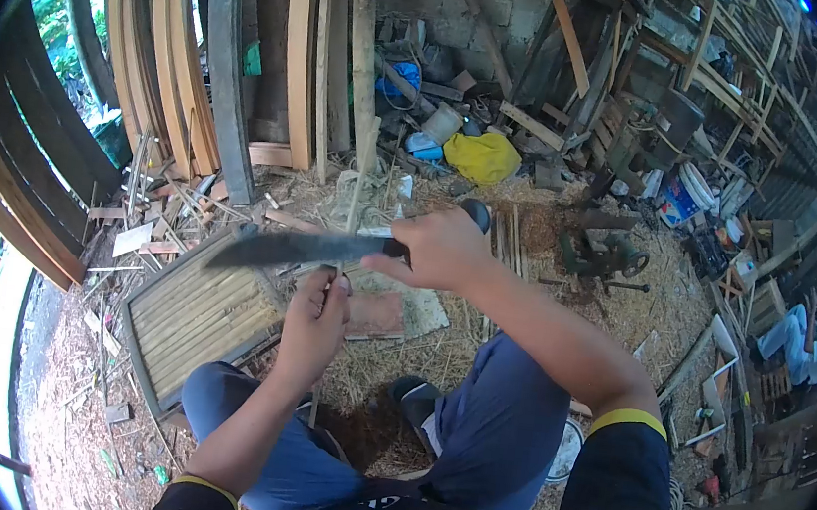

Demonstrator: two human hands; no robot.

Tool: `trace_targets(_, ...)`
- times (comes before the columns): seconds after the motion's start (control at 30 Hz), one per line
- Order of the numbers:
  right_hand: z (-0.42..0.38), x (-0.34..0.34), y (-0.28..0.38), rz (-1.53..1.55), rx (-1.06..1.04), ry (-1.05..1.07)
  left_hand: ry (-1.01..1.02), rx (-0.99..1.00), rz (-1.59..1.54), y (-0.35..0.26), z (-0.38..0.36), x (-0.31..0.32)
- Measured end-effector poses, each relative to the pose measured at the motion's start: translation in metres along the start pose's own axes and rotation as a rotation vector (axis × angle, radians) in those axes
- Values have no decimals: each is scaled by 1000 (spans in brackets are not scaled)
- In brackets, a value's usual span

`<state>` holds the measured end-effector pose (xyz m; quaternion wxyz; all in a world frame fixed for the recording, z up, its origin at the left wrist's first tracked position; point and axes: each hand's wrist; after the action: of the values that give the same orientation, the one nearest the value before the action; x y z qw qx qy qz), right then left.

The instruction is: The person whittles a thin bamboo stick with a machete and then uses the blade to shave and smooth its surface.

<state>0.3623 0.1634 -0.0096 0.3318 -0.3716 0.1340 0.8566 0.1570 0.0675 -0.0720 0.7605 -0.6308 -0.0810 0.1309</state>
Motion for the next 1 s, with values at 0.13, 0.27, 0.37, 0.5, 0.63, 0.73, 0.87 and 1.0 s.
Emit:
trace_targets(0.13, 18, -2, -23, -31, 388, 51, 34, -89, -16, -4, -5, -6)
trace_targets(0.27, -1, -4, -18, -13, 120, 20, 19, 72, 144, 2, -5, -5)
trace_targets(0.37, 8, -9, -20, -107, 165, 138, 12, 13, 2, 4, -5, -5)
trace_targets(0.5, 11, 1, -52, -63, 531, -52, 79, -144, -9, -10, -6, -6)
trace_targets(0.63, -1, -6, -38, 6, 447, -54, 113, -233, -162, -17, -6, -8)
trace_targets(0.73, 1, -6, -39, -57, 402, -55, 132, -274, -172, -24, -5, -7)
trace_targets(0.87, -6, 0, -42, -1, 348, -88, 119, -183, -154, -23, -5, -6)
trace_targets(1.0, -4, -8, -28, 25, 241, -42, 108, -221, -210, -17, 0, -8)
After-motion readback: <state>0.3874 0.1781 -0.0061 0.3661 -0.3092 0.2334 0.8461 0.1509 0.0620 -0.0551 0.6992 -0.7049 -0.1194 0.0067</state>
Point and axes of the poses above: each hand's wrist, its own z-axis towards the middle knuckle, its own x-axis out of the palm, y = z × x, and after that the axes turned 13 degrees about -y, right-handed
